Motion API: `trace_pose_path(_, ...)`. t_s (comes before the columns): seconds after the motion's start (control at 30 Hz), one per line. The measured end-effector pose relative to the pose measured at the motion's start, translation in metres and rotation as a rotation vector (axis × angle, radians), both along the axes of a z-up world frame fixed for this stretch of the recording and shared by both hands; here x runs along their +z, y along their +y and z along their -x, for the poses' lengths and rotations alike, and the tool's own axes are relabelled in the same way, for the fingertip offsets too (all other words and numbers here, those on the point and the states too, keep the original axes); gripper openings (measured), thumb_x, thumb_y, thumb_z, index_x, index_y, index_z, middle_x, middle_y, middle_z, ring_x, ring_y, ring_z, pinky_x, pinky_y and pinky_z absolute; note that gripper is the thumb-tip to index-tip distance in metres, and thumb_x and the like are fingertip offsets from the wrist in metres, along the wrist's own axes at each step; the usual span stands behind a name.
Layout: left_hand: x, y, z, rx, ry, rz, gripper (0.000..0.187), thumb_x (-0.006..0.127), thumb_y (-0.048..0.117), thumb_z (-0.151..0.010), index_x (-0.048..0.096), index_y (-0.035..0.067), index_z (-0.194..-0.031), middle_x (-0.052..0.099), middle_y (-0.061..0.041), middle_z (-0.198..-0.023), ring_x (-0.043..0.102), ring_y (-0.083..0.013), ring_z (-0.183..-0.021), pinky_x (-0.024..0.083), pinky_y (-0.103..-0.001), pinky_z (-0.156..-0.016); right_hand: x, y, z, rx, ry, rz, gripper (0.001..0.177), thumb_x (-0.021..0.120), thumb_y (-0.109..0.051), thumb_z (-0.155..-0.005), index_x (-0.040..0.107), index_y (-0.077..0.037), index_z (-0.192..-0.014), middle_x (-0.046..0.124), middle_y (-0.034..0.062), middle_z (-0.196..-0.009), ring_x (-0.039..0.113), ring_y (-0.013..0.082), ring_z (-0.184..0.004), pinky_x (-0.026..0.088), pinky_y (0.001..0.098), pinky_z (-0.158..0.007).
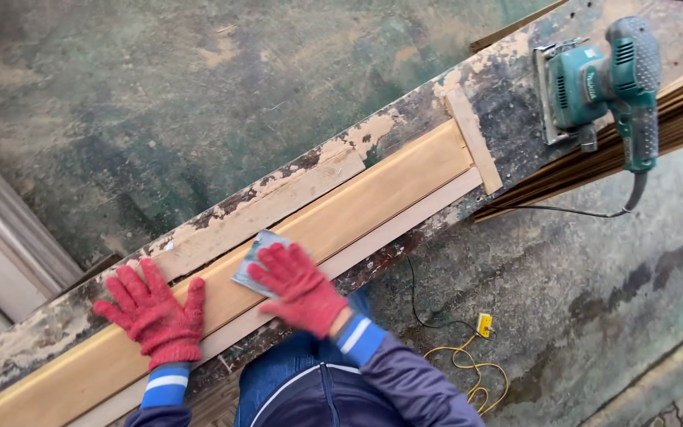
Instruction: The recorder is sanding wooden planks using both an electric power sander and a manual sanding block.
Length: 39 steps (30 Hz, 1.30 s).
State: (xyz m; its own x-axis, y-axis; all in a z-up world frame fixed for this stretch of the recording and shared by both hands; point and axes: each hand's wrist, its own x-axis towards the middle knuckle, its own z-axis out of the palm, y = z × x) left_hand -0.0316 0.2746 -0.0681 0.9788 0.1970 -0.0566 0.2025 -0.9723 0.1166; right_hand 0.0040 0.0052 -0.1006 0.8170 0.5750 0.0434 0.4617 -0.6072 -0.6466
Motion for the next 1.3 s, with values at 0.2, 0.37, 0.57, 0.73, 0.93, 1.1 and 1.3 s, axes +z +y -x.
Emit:
trace_pose_path(0.2, -0.002, -0.001, -0.001, -0.003, -0.034, 0.011, 0.097, 0.044, 0.062, -0.099, 0.035, -0.011, -0.162, 0.022, -0.042, -0.167, 0.014, -0.0646, -0.151, -0.003, -0.081, -0.113, -0.077, -0.168, -0.072, -0.395, -0.069, 0.619, 0.080, 0.019, -0.061, -0.102, 0.002, -0.018, -0.168, -0.015, 0.0065, -0.172, -0.012, 0.0280, -0.159, -0.009, 0.0482, -0.128)
trace_pose_path(0.37, -0.002, -0.002, -0.005, 0.002, -0.045, -0.036, 0.097, 0.046, 0.059, -0.099, 0.043, -0.016, -0.160, 0.029, -0.045, -0.166, 0.021, -0.0668, -0.149, 0.001, -0.080, -0.114, -0.039, -0.032, -0.031, -0.443, -0.273, 0.334, 0.087, 0.019, -0.071, -0.107, -0.002, -0.015, -0.169, -0.018, 0.0063, -0.174, -0.017, 0.0278, -0.161, -0.022, 0.0524, -0.127)
trace_pose_path(0.57, 0.001, -0.002, -0.002, -0.020, -0.038, -0.035, 0.095, 0.049, 0.059, -0.100, 0.044, -0.015, -0.159, 0.032, -0.046, -0.164, 0.025, -0.0671, -0.148, 0.002, -0.078, -0.116, -0.053, -0.078, -0.034, -0.128, -0.170, 0.191, 0.091, 0.042, -0.059, -0.102, -0.004, -0.018, -0.169, -0.014, 0.0002, -0.175, -0.009, 0.0211, -0.163, -0.005, 0.0463, -0.134)
trace_pose_path(0.73, 0.001, -0.003, -0.004, -0.015, -0.039, -0.048, 0.096, 0.050, 0.057, -0.099, 0.045, -0.018, -0.159, 0.032, -0.046, -0.164, 0.024, -0.0674, -0.148, 0.002, -0.079, -0.115, -0.099, -0.154, -0.066, -0.599, -0.159, 0.616, 0.084, 0.021, -0.068, -0.107, -0.003, -0.017, -0.170, -0.018, 0.0031, -0.174, -0.014, 0.0280, -0.161, -0.011, 0.0550, -0.129)
trace_pose_path(0.93, 0.003, -0.003, -0.003, -0.007, -0.020, -0.065, 0.096, 0.050, 0.058, -0.098, 0.046, -0.016, -0.159, 0.034, -0.047, -0.163, 0.027, -0.0673, -0.147, 0.005, -0.079, -0.115, -0.007, 0.005, 0.001, -0.151, -0.057, 0.082, 0.103, 0.072, -0.061, -0.089, 0.023, -0.015, -0.167, 0.007, 0.0068, -0.174, 0.002, 0.0280, -0.163, -0.003, 0.0537, -0.133)
trace_pose_path(1.1, 0.002, -0.002, -0.003, 0.003, -0.023, -0.043, 0.099, 0.048, 0.061, -0.098, 0.043, -0.016, -0.161, 0.032, -0.047, -0.164, 0.023, -0.0658, -0.150, 0.002, -0.078, -0.115, -0.088, -0.176, -0.052, -0.390, -0.192, 0.578, 0.083, 0.018, -0.067, -0.107, -0.004, -0.016, -0.169, -0.015, 0.0031, -0.173, -0.011, 0.0256, -0.161, -0.009, 0.0489, -0.131)
trace_pose_path(1.3, -0.004, 0.003, 0.002, 0.007, -0.015, -0.002, 0.099, 0.046, 0.064, -0.101, 0.027, -0.007, -0.167, 0.012, -0.035, -0.169, 0.006, -0.0570, -0.154, -0.007, -0.078, -0.115, -0.070, -0.108, -0.014, -0.494, -0.098, 0.449, 0.091, 0.034, -0.062, -0.103, 0.000, -0.008, -0.167, -0.008, 0.0123, -0.174, -0.007, 0.0311, -0.162, -0.010, 0.0463, -0.131)
